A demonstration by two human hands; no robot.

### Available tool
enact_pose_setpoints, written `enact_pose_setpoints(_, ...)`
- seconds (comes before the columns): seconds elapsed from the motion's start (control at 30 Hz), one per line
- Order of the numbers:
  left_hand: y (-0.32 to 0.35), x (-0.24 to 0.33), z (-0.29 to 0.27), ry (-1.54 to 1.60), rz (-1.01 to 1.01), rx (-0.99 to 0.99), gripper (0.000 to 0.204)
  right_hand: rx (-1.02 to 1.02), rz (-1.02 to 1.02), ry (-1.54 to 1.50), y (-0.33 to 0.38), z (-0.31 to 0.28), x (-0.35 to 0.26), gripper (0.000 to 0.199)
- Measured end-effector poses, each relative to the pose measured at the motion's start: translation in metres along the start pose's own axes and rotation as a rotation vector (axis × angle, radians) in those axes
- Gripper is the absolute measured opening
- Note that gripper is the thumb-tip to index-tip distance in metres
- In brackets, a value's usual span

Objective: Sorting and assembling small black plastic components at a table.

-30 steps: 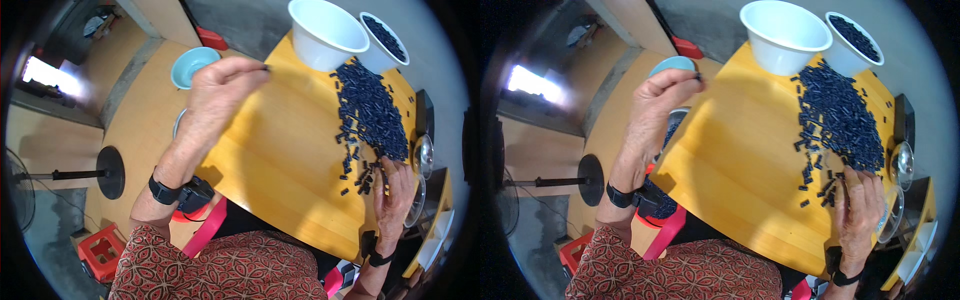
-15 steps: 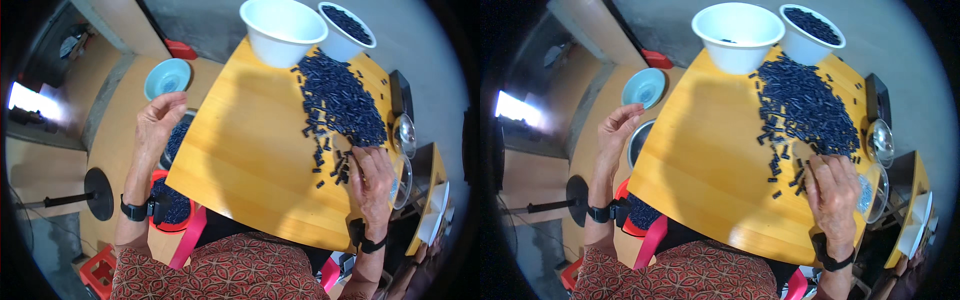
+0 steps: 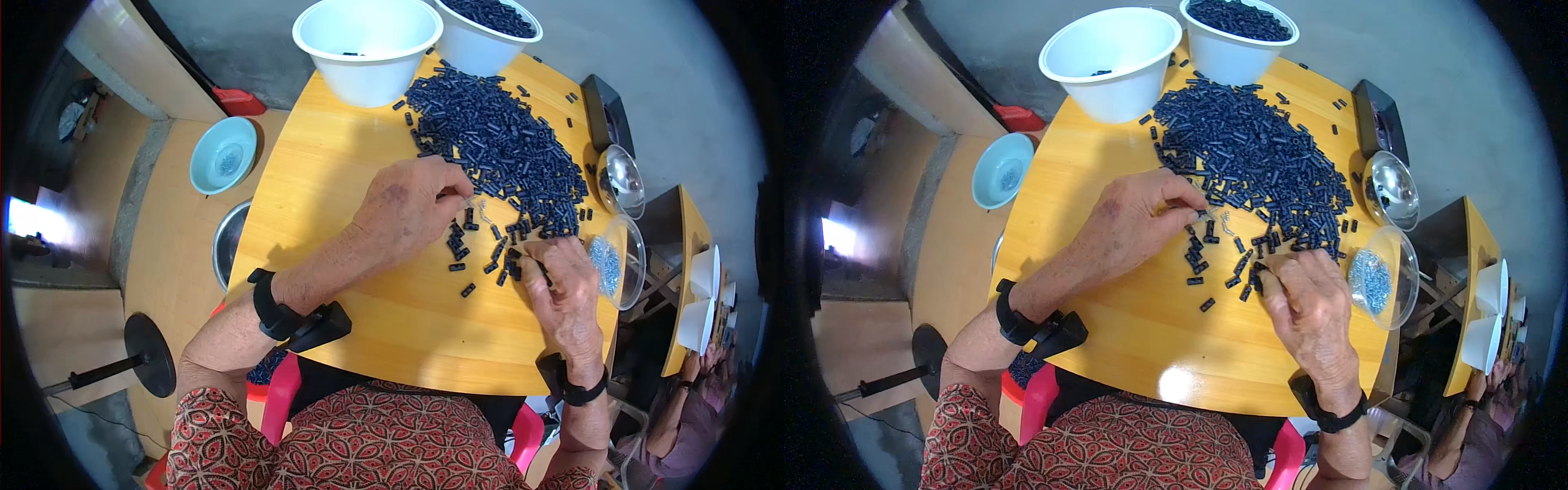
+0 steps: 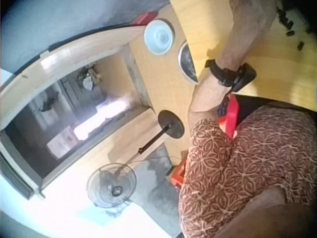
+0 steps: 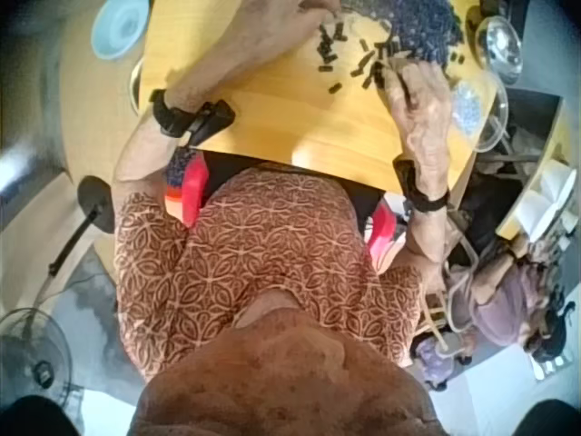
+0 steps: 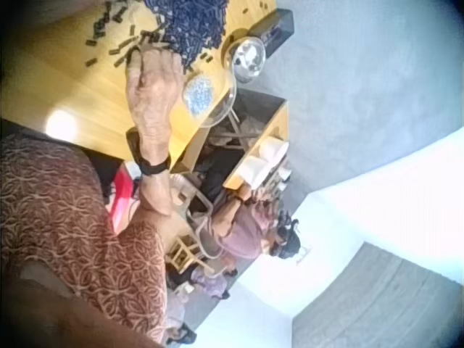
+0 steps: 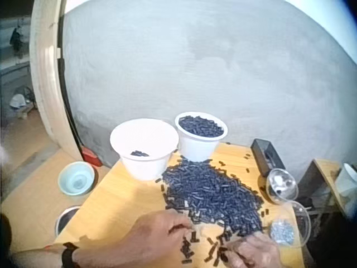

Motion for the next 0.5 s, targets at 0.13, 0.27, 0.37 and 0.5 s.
enact_pose_setpoints(0.13,-0.005,-0.003,0.006,0.057,-0.035,0.055,0.015,0.029,-0.017,-0.011,-0.008,-0.001,-0.001,0.012)
enact_pose_setpoints(0.27,0.000,-0.015,0.009,0.223,-0.107,0.128,0.012,0.041,0.008,0.013,-0.009,-0.003,0.006,0.014)
enact_pose_setpoints(0.37,0.001,-0.017,0.003,0.208,-0.069,0.150,0.011,0.056,0.000,0.046,-0.006,-0.004,0.008,0.015)
enact_pose_setpoints(0.5,0.001,-0.022,0.001,0.245,-0.102,0.157,0.011,0.008,0.035,-0.017,-0.008,0.007,0.007,0.016)
Point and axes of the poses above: each hand's wrist, its own y-axis away from the middle knuckle, its own z-axis out of the palm, x = y × z, the point moved 9 cm from there along -y, towards the middle knuckle, and after that the axes turned 4 degrees about z, right-handed, at the moved point
